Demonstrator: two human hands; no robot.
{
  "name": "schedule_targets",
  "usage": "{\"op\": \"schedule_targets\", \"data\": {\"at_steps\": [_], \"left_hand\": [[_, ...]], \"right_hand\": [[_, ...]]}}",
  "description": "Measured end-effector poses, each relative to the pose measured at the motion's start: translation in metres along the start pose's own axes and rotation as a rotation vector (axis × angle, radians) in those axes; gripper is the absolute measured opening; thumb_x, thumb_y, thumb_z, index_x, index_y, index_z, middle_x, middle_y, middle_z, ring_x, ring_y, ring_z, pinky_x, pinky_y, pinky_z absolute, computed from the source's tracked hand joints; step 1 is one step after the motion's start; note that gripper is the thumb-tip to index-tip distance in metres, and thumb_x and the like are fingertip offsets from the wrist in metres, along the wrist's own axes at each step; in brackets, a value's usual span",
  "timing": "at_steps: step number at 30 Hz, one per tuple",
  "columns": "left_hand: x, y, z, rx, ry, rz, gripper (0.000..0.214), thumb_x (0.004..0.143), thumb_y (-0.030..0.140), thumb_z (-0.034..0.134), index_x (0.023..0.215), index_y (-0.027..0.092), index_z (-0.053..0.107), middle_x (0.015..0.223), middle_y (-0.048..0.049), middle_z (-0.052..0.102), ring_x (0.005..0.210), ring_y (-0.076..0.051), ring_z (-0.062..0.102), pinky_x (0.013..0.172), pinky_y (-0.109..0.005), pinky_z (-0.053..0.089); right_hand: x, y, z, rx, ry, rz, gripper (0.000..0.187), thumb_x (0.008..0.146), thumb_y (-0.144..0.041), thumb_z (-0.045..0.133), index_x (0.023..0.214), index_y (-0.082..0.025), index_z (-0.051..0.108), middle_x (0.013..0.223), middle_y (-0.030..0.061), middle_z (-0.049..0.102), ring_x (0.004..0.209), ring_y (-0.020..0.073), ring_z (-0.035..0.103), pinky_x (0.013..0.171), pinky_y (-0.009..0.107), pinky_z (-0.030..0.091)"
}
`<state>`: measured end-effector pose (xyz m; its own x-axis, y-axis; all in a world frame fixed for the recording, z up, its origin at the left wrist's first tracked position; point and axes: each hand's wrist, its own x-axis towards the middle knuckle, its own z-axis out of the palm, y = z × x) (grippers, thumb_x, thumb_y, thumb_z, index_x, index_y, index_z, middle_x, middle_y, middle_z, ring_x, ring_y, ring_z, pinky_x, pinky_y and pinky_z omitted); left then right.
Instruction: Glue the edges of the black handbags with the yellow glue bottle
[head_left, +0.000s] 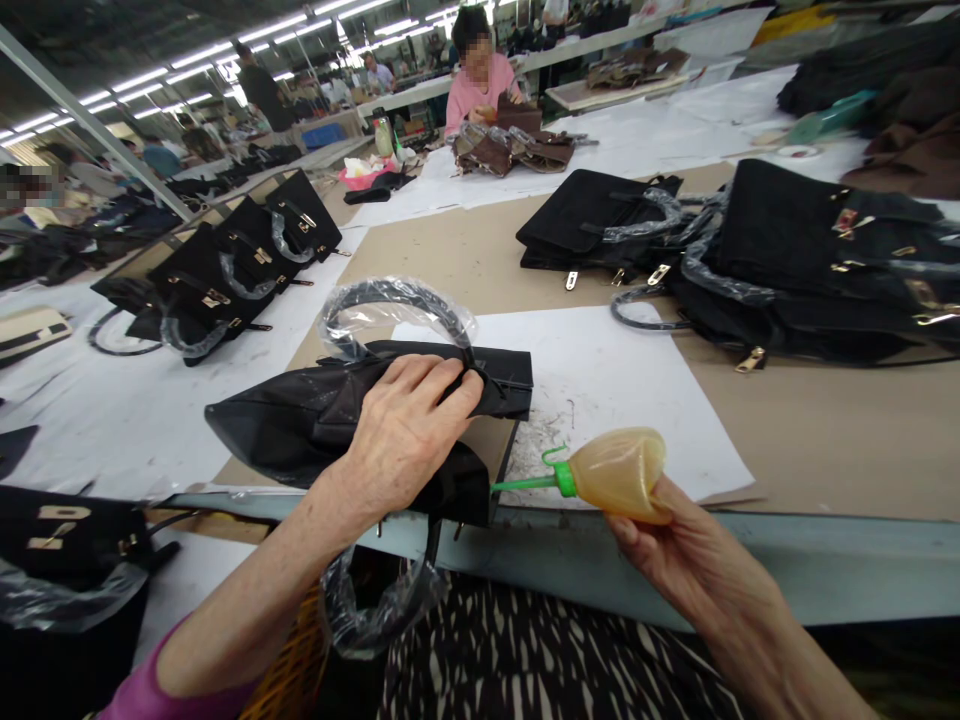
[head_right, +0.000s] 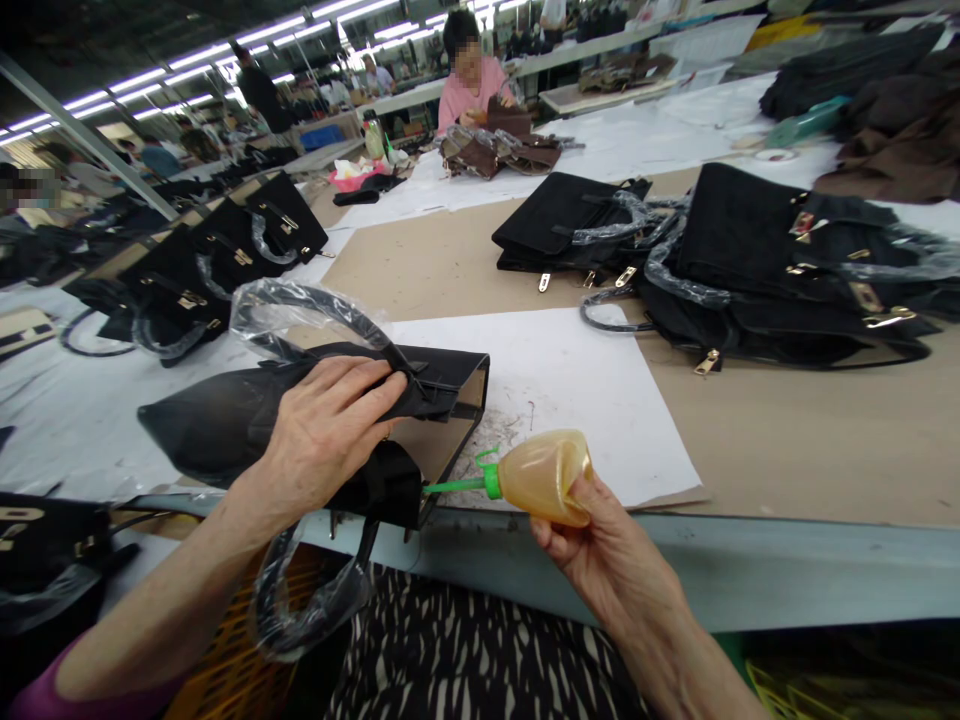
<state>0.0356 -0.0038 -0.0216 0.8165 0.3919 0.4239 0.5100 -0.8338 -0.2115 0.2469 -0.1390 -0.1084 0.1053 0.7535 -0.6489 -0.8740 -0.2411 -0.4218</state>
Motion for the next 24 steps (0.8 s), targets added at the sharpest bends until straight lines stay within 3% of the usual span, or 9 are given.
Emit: {"op": "schedule_targets", "data": {"at_steps": [7,13,24], "left_hand": [[0.006,0.000,-0.002,0.002,0.003,-0.007,0.020,0.086,0.024,0.047,0.096,0.012,0.060,0.091,-0.0100,0.063,0.085,-0.021,0.055,0.076,-0.037,0.048],[0.009,-0.002,-0.004,0.007,0.000,0.001,0.018,0.086,0.022,0.047,0.095,0.012,0.059,0.090,-0.0090,0.064,0.084,-0.021,0.055,0.076,-0.036,0.048],[0.014,-0.006,-0.009,-0.033,-0.007,-0.025,0.017,0.085,0.026,0.051,0.092,0.012,0.059,0.090,-0.0094,0.065,0.084,-0.022,0.058,0.076,-0.037,0.049]], "right_hand": [[-0.007,0.008,-0.007,-0.186,-0.202,-0.031,0.039,0.064,-0.041,0.078,0.092,-0.019,0.061,0.076,0.0063,0.062,0.045,0.0115,0.053,0.035,0.017,0.043],[-0.008,-0.001,0.000,-0.293,-0.218,-0.169,0.039,0.064,-0.038,0.077,0.092,-0.017,0.060,0.073,0.0086,0.062,0.043,0.0128,0.052,0.035,0.019,0.040],[0.030,-0.007,-0.008,-0.589,-0.293,-0.434,0.028,0.079,-0.032,0.064,0.103,-0.019,0.056,0.080,0.0061,0.063,0.057,0.0182,0.059,0.046,0.025,0.046]]}}
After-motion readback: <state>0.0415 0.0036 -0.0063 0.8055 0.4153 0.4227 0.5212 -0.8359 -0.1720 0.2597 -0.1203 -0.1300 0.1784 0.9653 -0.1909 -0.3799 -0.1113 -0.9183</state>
